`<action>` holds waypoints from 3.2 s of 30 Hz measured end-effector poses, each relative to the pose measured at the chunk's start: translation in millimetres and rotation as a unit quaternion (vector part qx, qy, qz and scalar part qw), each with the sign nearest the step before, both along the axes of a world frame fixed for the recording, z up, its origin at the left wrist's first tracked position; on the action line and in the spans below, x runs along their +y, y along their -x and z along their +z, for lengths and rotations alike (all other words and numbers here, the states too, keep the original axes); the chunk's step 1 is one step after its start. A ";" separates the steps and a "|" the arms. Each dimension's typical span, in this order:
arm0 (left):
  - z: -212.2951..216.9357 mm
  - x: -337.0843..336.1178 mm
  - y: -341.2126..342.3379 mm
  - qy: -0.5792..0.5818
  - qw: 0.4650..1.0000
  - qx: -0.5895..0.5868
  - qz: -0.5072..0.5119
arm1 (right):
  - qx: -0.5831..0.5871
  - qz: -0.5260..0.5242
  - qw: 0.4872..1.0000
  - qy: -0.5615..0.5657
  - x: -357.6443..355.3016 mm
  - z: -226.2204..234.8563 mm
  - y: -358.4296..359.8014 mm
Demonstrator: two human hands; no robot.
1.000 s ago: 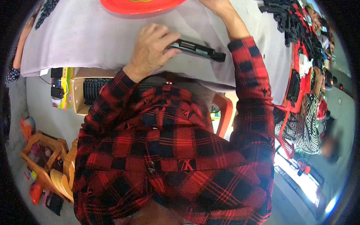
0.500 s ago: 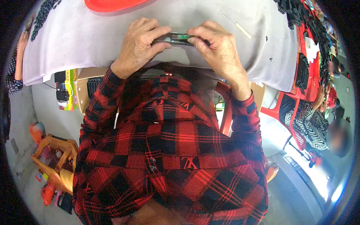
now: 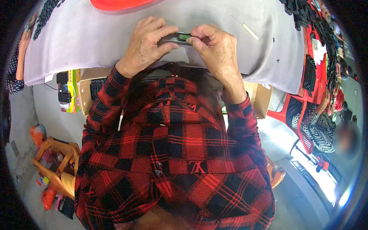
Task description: The person assembles internal components into a black plastic housing using a small adjustment tool.
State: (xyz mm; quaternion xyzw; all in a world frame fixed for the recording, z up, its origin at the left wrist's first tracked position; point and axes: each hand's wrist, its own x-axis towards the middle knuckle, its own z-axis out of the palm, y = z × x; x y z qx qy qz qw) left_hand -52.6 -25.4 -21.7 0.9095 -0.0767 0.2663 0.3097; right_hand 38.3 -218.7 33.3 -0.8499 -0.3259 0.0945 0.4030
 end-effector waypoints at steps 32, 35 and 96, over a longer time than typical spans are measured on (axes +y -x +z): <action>5.6 -5.5 -0.3 -0.002 0.999 -0.044 -0.002 | -0.127 -0.156 0.977 -0.074 8.4 -36.6 28.0; 9.4 -8.5 2.3 0.001 1.000 -0.018 -0.007 | -0.160 -0.160 0.972 -0.069 9.6 -38.0 29.6; 8.8 -16.0 3.8 -0.030 0.999 0.023 0.021 | -0.291 0.070 0.946 0.122 0.2 -14.0 19.8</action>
